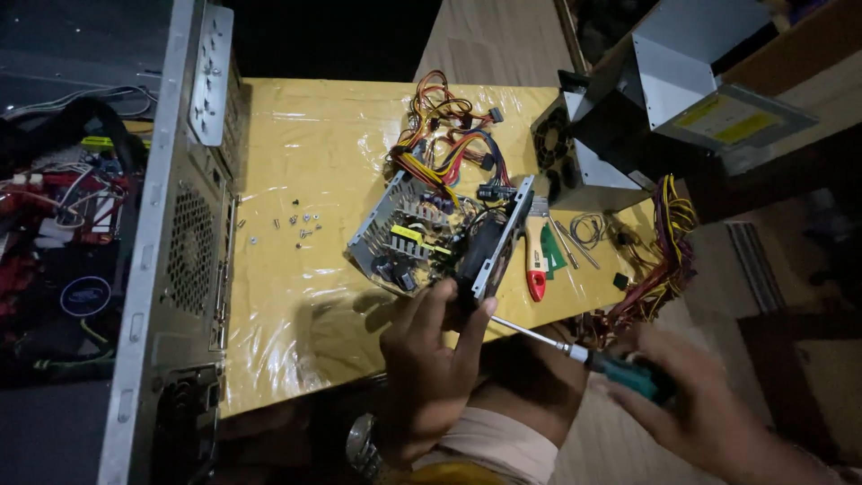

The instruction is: Disassembling a computer power supply unit by unscrewing the casing and removing the internal cooling fan.

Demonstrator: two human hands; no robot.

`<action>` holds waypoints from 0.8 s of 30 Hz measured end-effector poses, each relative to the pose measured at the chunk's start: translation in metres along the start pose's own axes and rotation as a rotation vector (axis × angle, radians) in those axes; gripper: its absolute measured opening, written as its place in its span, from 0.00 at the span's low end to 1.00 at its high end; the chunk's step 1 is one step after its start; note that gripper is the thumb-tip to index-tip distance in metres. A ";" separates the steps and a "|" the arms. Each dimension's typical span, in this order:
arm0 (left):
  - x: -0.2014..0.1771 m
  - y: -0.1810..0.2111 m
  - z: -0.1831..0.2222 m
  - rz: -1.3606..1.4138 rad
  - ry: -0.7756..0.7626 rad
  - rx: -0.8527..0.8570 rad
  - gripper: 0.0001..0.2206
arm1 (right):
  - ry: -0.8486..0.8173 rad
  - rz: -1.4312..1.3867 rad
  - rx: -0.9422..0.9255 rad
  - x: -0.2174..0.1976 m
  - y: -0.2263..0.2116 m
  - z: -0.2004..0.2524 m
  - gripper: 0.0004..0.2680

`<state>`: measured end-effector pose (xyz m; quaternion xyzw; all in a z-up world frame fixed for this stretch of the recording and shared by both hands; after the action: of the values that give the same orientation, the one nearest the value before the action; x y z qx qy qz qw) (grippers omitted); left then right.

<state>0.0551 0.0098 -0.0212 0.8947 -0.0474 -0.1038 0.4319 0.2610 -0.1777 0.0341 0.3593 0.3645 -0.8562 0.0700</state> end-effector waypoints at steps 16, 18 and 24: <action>-0.004 0.003 0.003 -0.077 -0.027 0.091 0.14 | 0.198 0.252 -0.340 0.020 0.003 0.001 0.07; -0.002 0.000 0.008 -0.082 -0.045 0.095 0.14 | 0.121 0.124 -0.250 0.023 0.011 -0.002 0.12; 0.006 -0.007 0.027 -0.140 -0.053 0.176 0.14 | 0.238 0.522 -0.371 0.056 0.034 -0.006 0.11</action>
<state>0.0548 -0.0081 -0.0439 0.9272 -0.0054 -0.1529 0.3419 0.2367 -0.1902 -0.0258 0.5192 0.4154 -0.6805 0.3078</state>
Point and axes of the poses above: each hand's wrist, its own z-axis away from the middle knuckle, its own x-axis out of the palm, y = z × x, the point moved 4 cm from there along -z, towards the middle knuckle, and after that the axes turned 12 degrees about x, right-handed, at the moved point
